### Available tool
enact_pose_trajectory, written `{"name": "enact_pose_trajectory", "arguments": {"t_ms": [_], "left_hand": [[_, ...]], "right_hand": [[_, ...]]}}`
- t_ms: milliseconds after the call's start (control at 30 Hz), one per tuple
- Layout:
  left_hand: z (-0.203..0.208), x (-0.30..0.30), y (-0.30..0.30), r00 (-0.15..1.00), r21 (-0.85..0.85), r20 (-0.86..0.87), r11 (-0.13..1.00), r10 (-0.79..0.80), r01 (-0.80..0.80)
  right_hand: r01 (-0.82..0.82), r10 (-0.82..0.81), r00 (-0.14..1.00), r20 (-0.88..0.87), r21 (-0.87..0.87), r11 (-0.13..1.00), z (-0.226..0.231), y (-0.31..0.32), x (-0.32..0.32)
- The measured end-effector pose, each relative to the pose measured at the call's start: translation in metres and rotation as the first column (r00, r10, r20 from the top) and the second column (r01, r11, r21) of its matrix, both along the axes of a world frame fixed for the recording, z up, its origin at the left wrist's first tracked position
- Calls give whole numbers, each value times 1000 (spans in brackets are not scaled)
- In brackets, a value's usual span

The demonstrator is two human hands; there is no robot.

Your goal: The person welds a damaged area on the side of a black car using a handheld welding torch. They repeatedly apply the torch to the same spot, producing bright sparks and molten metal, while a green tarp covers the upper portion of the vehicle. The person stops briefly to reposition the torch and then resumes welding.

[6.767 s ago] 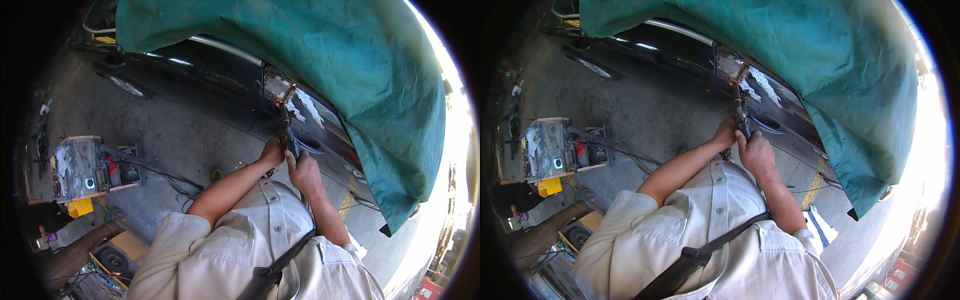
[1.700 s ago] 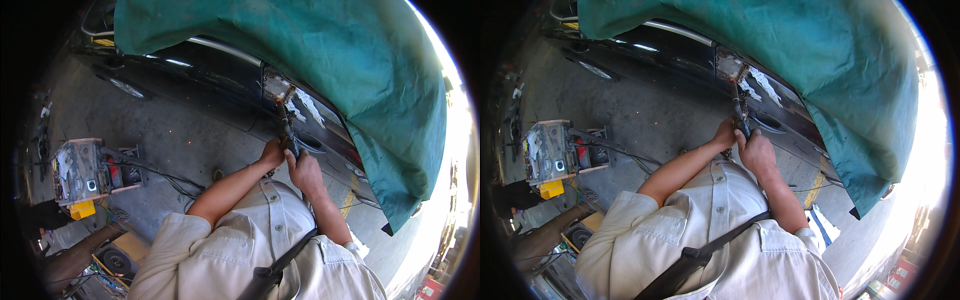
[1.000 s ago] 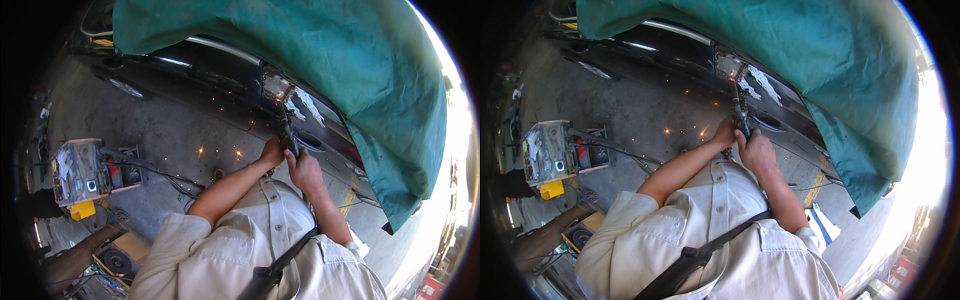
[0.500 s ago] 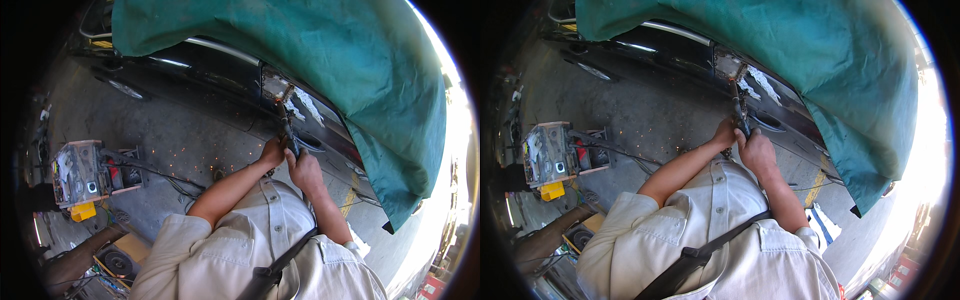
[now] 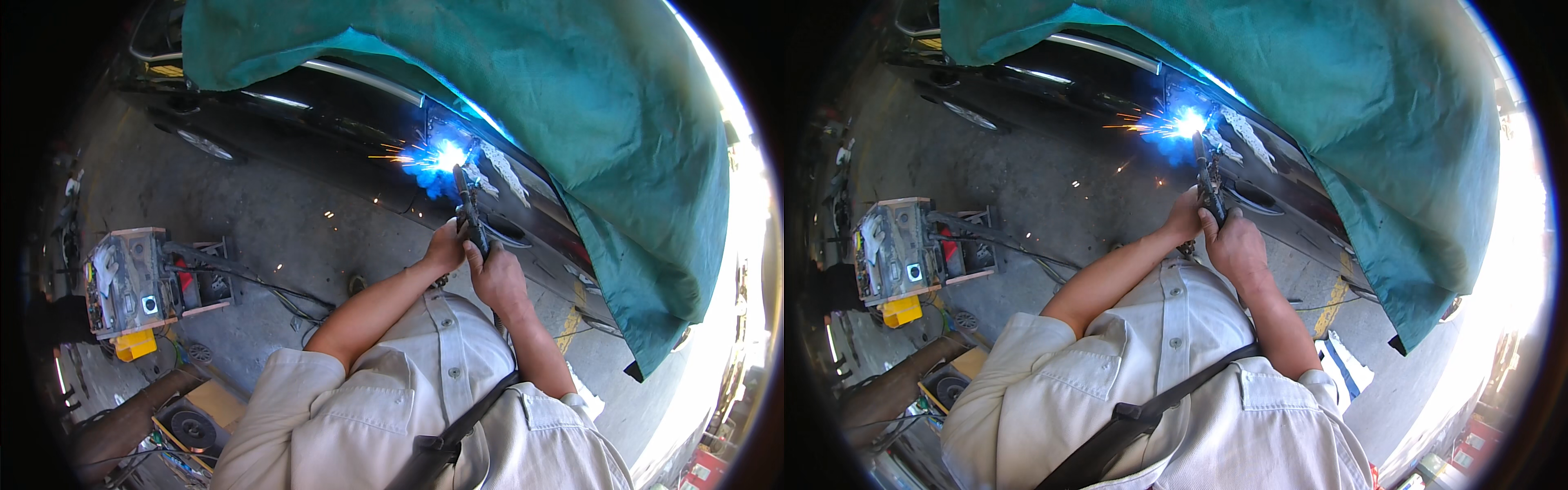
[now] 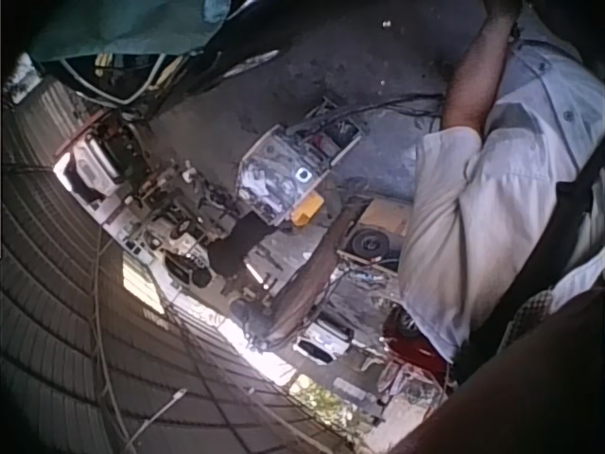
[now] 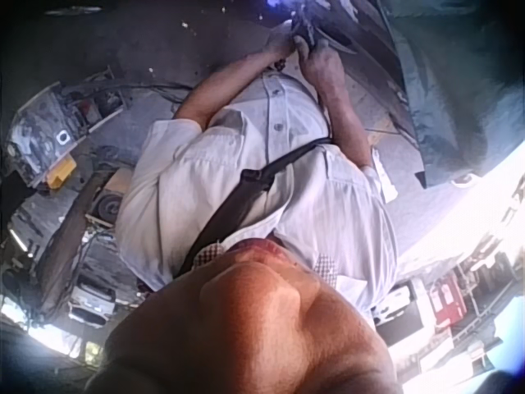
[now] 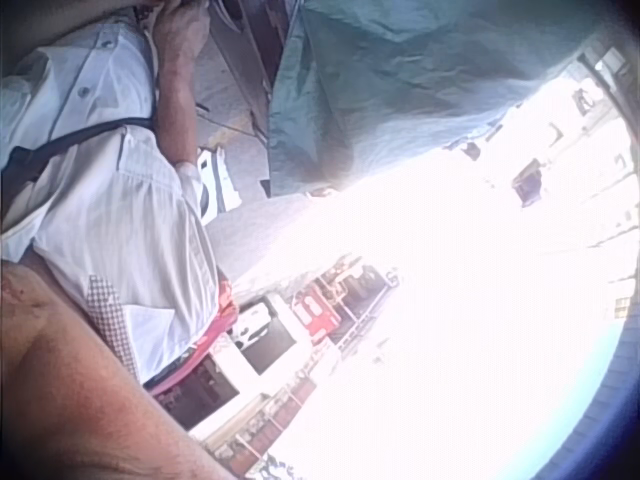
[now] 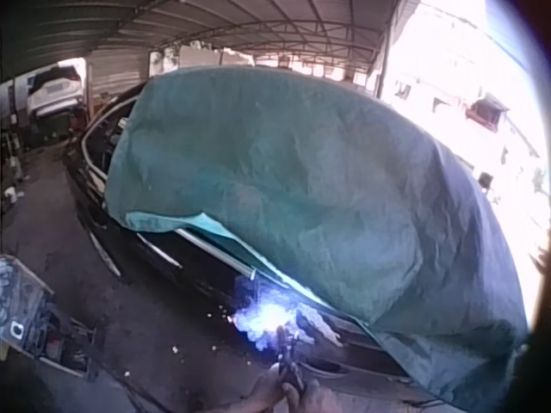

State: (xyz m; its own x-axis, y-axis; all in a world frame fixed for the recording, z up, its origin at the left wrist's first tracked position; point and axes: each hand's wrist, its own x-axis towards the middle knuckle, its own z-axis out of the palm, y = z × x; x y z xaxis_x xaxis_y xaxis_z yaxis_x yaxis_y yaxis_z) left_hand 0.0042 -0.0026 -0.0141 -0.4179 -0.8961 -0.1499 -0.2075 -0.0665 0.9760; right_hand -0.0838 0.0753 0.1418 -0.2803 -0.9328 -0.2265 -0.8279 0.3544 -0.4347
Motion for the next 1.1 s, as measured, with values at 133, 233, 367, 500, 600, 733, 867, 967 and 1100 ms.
{"name": "enact_pose_trajectory", "arguments": {"t_ms": [133, 233, 367, 500, 600, 733, 867, 967, 1100], "left_hand": [[1, 1, -2, 998, -7, 43, 999, -53, 54], [3, 0, -1, 999, 23, 27, 999, -30, 29], [4, 1, -1, 996, -78, 67, 995, -52, 57], [3, 1, -1, 995, -64, 82, 996, -62, 67], [2, 0, 0, 999, -49, 34, 999, -2, 3], [-1, 1, -3, 981, 38, 119, 988, -154, 151], [-2, -2, -2, 994, 81, 96, 995, -59, 51], [-5, -3, -2, 998, 59, -36, 997, -50, 52], [-2, -3, 3, 995, -51, 91, 998, -30, 34]], "right_hand": [[14, -14, 1000, 9, 31, 999, 2, 5, -1], [21, -21, 1000, -1, 54, 998, 3, 9, -3], [35, -35, 999, -13, 44, 998, 2, 9, -4], [37, -37, 999, 1, 45, 998, 4, 9, -4], [28, -28, 1000, -1, 30, 999, 2, 8, -4], [16, -17, 998, -55, -21, 1000, -3, 6, -5], [5, -6, 1000, -28, -13, 1000, 0, 3, -1], [9, -9, 1000, -4, 3, 1000, 3, 1, 1], [3, -2, 999, -40, 15, 1000, 1, 0, -1]]}}
